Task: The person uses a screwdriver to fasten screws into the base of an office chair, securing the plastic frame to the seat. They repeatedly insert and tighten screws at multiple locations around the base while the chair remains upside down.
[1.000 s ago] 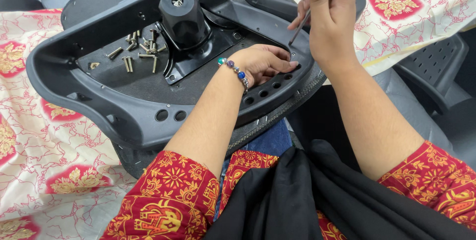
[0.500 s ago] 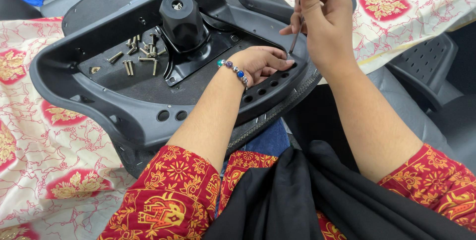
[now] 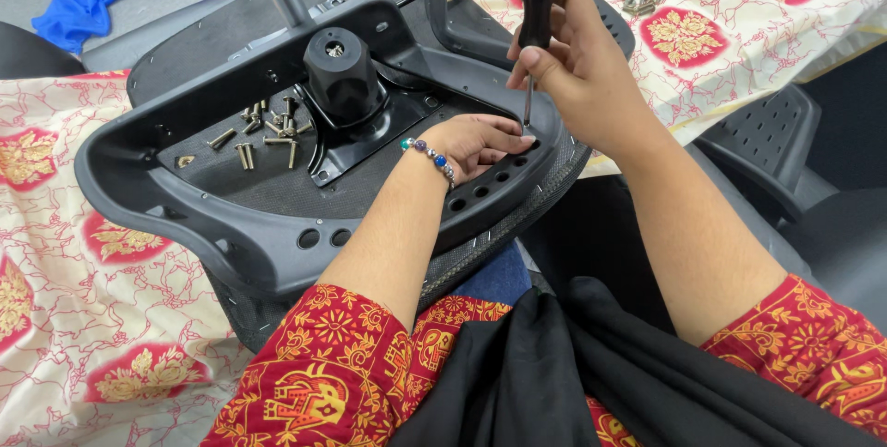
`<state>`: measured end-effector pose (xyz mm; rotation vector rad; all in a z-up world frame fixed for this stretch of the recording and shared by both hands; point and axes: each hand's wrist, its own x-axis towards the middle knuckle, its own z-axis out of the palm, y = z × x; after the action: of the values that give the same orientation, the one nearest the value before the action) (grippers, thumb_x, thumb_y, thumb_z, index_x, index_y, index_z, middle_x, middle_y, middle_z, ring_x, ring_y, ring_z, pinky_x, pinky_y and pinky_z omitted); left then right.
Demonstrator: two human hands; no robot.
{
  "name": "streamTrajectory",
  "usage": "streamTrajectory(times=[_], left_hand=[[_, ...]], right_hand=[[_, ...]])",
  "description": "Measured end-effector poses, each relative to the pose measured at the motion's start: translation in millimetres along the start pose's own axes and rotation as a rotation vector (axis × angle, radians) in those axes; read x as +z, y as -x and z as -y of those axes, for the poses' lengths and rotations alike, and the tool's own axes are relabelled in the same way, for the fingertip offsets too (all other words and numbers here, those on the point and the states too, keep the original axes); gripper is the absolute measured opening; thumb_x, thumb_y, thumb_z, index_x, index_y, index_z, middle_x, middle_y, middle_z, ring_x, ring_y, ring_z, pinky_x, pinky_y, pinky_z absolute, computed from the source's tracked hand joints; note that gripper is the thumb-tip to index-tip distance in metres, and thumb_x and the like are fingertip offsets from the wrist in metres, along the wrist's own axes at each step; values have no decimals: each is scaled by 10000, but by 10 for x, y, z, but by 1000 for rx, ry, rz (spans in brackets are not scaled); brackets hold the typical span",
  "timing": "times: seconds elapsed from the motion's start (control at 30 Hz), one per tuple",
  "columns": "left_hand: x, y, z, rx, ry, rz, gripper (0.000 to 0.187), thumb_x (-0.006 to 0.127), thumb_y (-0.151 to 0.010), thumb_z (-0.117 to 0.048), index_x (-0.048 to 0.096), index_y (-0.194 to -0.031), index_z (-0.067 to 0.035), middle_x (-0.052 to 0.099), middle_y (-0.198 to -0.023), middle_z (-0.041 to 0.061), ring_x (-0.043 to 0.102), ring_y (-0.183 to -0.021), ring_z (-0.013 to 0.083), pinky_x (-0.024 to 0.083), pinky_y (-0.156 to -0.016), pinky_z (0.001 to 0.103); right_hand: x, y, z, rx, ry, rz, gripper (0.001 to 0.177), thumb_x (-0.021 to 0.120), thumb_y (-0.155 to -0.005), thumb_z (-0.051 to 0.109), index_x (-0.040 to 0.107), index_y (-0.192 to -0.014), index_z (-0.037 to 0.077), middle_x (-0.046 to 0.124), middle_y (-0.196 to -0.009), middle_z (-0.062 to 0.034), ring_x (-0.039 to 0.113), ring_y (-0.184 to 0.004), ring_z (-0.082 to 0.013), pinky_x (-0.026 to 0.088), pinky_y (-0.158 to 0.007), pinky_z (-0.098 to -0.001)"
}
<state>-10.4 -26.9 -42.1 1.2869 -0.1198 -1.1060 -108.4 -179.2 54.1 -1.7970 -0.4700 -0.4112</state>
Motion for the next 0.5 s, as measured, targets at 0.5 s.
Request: streamTrajectory(times=[0.5], left_hand=[[2,68,-48,-12,26,44,296,836,-766,-13,723,-1039,-44,742,-861,20,676,-708,90,569,-616,215]], right_hand=[[114,-100,180,145,176,-9,334,596,-1066,18,465,-1371,53,669,-1128,-77,667,-893,-131,564,-834,-303]])
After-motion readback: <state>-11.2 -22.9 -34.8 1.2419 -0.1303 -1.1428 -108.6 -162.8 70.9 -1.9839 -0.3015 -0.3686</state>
